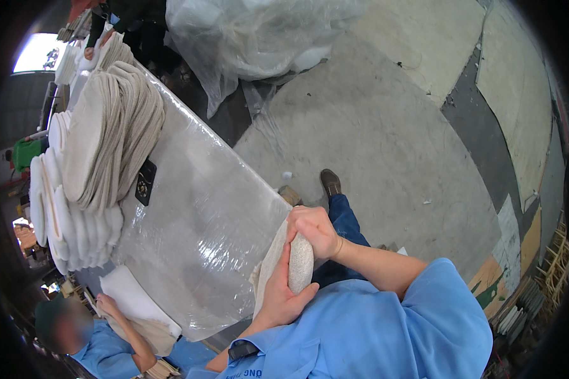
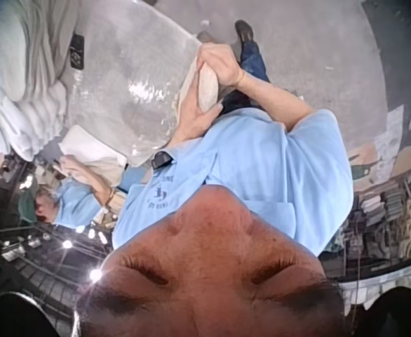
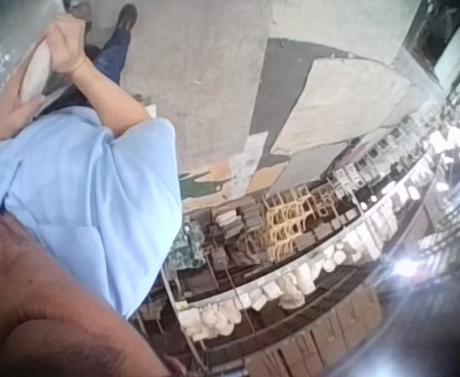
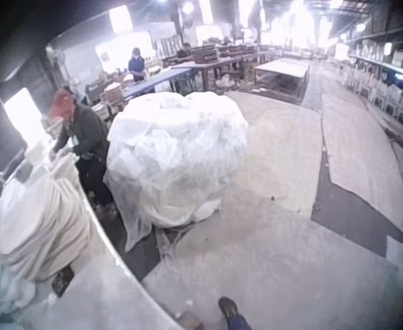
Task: The person folds beige and white cushion covers on a table, aligns edges, and stacks them. The person also handles white foam inserts, placing them into the covers and stacking the finished units.
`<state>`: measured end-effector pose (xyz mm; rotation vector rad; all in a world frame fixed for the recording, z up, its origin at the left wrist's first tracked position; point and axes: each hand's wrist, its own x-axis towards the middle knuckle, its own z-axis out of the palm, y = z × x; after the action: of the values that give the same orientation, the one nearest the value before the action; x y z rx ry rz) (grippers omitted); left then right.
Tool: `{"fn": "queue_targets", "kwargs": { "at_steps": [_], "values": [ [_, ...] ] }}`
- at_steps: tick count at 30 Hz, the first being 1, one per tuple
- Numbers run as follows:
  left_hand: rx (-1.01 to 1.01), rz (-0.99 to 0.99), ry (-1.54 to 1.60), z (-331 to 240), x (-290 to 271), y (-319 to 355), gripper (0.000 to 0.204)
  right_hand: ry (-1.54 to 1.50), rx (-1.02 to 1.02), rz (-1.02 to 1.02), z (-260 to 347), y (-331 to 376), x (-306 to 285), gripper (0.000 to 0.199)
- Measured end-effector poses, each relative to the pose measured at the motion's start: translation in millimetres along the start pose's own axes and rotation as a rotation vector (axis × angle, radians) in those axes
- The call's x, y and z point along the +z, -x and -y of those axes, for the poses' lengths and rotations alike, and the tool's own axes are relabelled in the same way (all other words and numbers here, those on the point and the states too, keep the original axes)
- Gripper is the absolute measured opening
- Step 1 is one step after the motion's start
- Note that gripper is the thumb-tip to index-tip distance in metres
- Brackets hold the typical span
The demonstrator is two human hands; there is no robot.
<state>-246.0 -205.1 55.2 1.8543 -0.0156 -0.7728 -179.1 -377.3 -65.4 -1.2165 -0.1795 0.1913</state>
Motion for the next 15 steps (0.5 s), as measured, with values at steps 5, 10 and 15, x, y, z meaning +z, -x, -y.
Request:
{"fn": "queue_targets", "kwargs": {
  "at_steps": [5,10,15],
  "values": [
    [-0.058,-0.032,0.072,-10.0,2.8,-1.8,0.118,-0.307,0.231,-0.143,-29.7,-6.9,-15.5,0.069],
    [-0.074,-0.003,0.0,-7.6,0.6,-3.7,0.122,-0.267,0.271,-0.076,-64.2,-9.4,-11.4,0.067],
    [-0.15,-0.008,0.131,-5.1,-5.1,-1.4,0.124,-0.464,0.412,-0.258,-72.4,-12.7,-27.1,0.07]
  ]
}}
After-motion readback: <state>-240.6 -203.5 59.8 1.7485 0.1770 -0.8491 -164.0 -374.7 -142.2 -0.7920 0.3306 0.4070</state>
